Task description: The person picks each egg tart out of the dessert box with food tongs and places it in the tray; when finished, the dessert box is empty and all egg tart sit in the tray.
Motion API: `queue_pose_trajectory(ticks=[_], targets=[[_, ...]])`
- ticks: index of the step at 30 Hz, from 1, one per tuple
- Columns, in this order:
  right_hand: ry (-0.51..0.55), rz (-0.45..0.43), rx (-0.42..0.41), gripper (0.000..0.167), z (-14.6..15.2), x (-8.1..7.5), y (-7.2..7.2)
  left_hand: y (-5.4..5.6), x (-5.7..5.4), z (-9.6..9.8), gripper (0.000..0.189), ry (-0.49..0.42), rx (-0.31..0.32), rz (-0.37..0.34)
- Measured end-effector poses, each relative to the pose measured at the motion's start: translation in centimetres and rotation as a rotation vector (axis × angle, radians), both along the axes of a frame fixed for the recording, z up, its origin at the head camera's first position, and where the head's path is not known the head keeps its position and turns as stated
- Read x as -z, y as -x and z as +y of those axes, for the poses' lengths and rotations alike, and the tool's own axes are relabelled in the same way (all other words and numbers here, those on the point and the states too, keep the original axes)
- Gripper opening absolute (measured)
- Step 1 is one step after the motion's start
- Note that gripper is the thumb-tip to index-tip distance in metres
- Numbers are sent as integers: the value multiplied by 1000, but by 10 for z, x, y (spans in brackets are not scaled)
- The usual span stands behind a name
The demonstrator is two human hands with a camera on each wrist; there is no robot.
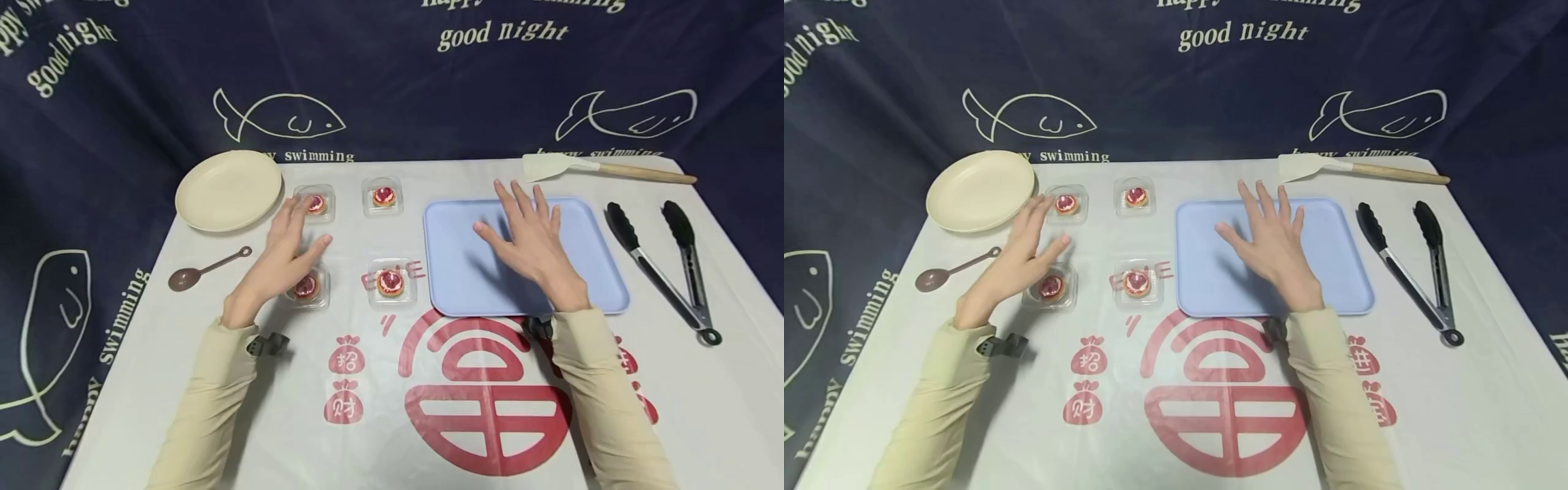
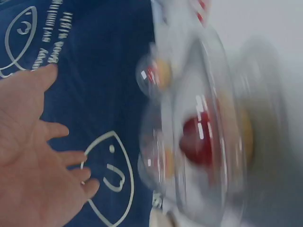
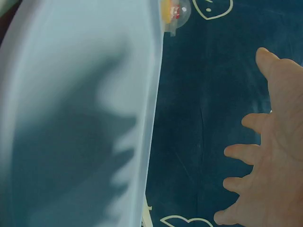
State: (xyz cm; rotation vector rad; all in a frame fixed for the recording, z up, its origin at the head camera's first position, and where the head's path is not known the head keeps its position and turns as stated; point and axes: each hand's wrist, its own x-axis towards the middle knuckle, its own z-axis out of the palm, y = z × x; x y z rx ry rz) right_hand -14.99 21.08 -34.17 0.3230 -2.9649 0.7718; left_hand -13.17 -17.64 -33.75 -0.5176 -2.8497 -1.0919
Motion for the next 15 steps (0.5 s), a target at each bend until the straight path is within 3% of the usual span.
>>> queue_pose_trajectory(ticks=[4,9,15], targets=[[24,-15,-44,80,-5,1,1,-4,1,12,76,-110,81,-53],[37,-42,-125,80,-15,1,2,-14,8,32,90,-194,101,-194],[56,-117,-298,82,-37,1,1,-25,22,53,114,-257,132,-366]])
